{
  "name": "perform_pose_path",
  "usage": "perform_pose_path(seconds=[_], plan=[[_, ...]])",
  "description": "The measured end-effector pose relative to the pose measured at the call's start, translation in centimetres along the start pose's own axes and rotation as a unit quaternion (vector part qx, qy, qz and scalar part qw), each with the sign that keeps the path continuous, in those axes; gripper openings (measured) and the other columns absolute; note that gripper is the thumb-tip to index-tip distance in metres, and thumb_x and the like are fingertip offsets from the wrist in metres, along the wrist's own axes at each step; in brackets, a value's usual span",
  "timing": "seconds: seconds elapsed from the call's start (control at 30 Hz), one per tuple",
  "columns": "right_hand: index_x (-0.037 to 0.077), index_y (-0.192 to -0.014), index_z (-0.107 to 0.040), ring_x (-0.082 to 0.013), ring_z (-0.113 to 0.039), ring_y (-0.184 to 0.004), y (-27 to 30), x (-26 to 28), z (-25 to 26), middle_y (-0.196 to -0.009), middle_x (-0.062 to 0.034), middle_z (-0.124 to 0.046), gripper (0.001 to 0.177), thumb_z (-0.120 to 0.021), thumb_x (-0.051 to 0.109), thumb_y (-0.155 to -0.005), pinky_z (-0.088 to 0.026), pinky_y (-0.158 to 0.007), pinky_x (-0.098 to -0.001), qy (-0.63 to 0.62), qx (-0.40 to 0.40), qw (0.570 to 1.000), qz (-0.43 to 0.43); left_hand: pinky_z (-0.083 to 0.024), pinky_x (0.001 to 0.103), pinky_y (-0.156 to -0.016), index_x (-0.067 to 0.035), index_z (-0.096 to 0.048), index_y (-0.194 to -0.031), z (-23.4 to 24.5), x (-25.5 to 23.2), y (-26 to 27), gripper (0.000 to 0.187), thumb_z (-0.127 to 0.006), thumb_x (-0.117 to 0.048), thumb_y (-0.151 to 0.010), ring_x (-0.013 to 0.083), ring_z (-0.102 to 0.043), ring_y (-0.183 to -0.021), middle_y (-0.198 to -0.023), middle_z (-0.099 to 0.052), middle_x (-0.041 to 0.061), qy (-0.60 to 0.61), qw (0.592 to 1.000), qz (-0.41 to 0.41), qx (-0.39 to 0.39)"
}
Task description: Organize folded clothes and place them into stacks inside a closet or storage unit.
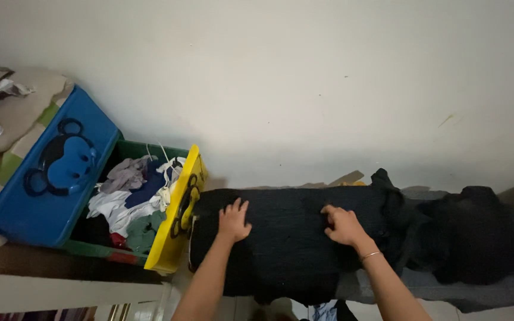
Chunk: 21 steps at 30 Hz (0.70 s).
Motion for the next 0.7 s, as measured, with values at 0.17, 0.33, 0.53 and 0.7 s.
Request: perform_pose_path(seconds=[0.17, 0.33, 0.53, 0.7], plan=[[0.025, -0.151, -0.042, -0.0374, -0.034, -0.143, 1.2, 1.0, 2.0, -0.151, -0.0126, -0.039, 0.086, -0.085, 0.042, -0.078, -0.035, -0.111, -0.0619, 0.039, -0.046, 0.998, -0.01, -0.045, 0.056, -0.103, -0.024, -0.028, -0.163, -3.2, 0.6, -4.3, 0.079, -0.066, -0.032, -0.094, 0.0368, -0.044, -0.135, -0.166, -0.03, 0.01, 0.003, 0.999, 0.018, -0.05], [0.045, -0.161, -0.014, -0.0382, 0.001, -0.158, 3.9, 1.5, 1.8, -0.174, -0.0044, 0.001, 0.136, -0.098, 0.056, -0.055, -0.014, -0.118, -0.073, 0.099, 0.079, 0.989, -0.08, -0.047, 0.055, -0.104, -0.023, -0.031, -0.161, 0.7, 0.7, -1.1, 0.08, -0.069, -0.045, -0.094, 0.0369, -0.042, -0.139, -0.154, -0.042, 0.011, -0.01, 0.996, 0.068, 0.051], [0.041, -0.161, -0.026, -0.0424, -0.01, -0.154, 4.9, -2.3, 1.4, -0.168, -0.013, -0.009, 0.129, -0.099, 0.065, -0.057, -0.013, -0.113, -0.0763, 0.034, -0.048, 0.998, -0.031, -0.042, 0.054, -0.112, -0.014, -0.066, -0.136, -0.7, 0.0, 1.7, 0.062, -0.074, -0.051, -0.088, 0.0334, -0.046, -0.14, -0.153, -0.048, 0.012, -0.087, 0.984, 0.11, 0.106], [-0.009, -0.142, -0.062, -0.0489, -0.052, -0.131, 14.6, -6.8, 11.6, -0.146, -0.0331, -0.053, 0.091, -0.078, 0.035, -0.064, -0.041, -0.096, -0.0633, 0.169, -0.545, 0.802, -0.179, -0.036, 0.064, -0.103, -0.011, -0.06, -0.135, 5.4, -8.8, 8.1, 0.076, -0.078, -0.056, -0.077, 0.0384, -0.048, -0.126, -0.137, -0.053, 0.016, 0.121, 0.97, -0.138, -0.158]])
Point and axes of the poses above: each hand's wrist, its own y-axis away from the middle knuckle, its own z-axis out of the back of the hand, x = y × z, the point moved 10 cm from there along -y, towards the middle knuckle
